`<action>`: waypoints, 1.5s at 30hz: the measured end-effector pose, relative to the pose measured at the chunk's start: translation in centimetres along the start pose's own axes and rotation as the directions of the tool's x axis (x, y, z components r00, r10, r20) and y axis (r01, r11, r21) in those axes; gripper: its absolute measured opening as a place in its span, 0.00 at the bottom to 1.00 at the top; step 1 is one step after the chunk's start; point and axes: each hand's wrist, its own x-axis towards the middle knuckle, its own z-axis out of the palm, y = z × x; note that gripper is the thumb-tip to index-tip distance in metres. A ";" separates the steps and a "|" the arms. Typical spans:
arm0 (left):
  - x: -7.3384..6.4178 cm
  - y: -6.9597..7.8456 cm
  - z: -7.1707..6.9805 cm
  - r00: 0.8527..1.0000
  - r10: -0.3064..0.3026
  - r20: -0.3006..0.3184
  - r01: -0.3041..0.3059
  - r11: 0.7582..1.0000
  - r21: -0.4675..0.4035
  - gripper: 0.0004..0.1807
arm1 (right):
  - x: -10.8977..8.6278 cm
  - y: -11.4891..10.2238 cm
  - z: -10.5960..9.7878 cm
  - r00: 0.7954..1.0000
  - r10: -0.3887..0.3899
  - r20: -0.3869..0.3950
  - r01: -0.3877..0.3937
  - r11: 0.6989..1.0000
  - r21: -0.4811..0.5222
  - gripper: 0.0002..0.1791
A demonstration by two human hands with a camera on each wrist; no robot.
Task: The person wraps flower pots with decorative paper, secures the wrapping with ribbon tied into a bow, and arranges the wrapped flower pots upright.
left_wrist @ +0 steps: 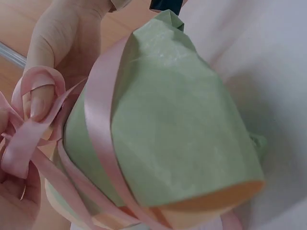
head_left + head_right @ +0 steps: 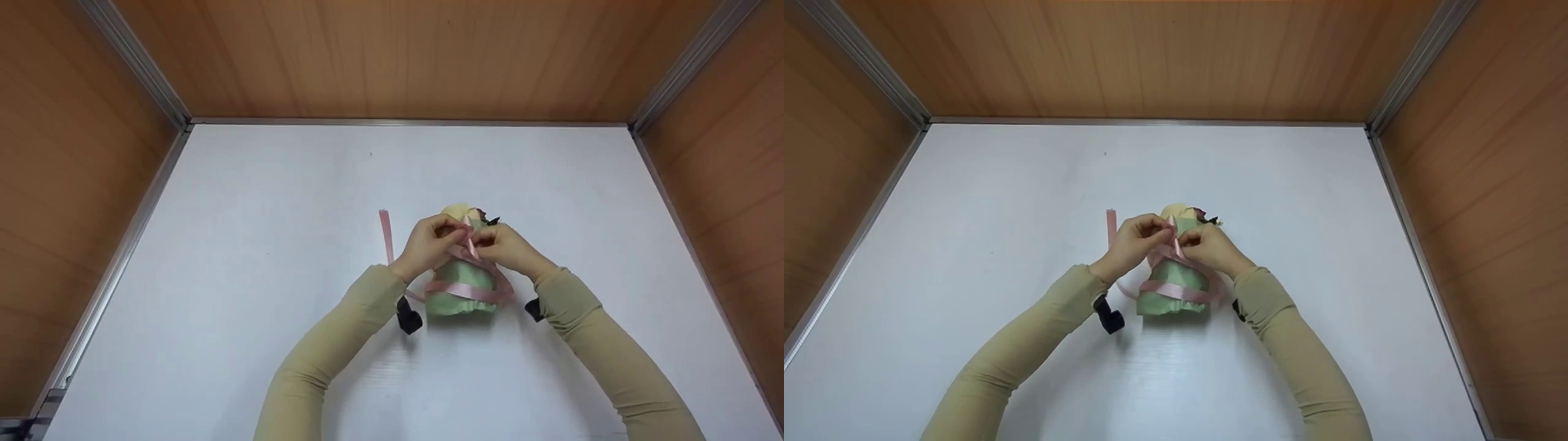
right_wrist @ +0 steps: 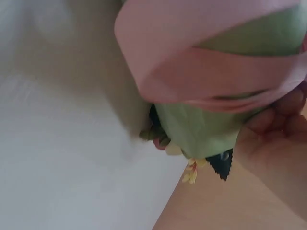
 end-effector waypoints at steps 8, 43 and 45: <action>-0.7 -0.3 -1.5 0.999 0.008 -0.031 -0.008 1.000 -0.002 0.10 | -1.0 0.8 -1.5 0.997 0.015 -0.071 -0.013 0.999 0.032 0.09; -3.2 -0.4 -5.6 0.989 -0.077 -0.128 0.102 0.973 0.207 0.07 | -5.2 4.3 -7.7 0.961 0.103 -0.258 -0.140 0.982 -0.128 0.16; -3.0 -0.9 -5.9 0.988 -0.080 -0.129 0.105 0.973 0.206 0.07 | -5.7 4.6 -8.1 0.960 0.115 -0.254 -0.156 0.977 -0.145 0.16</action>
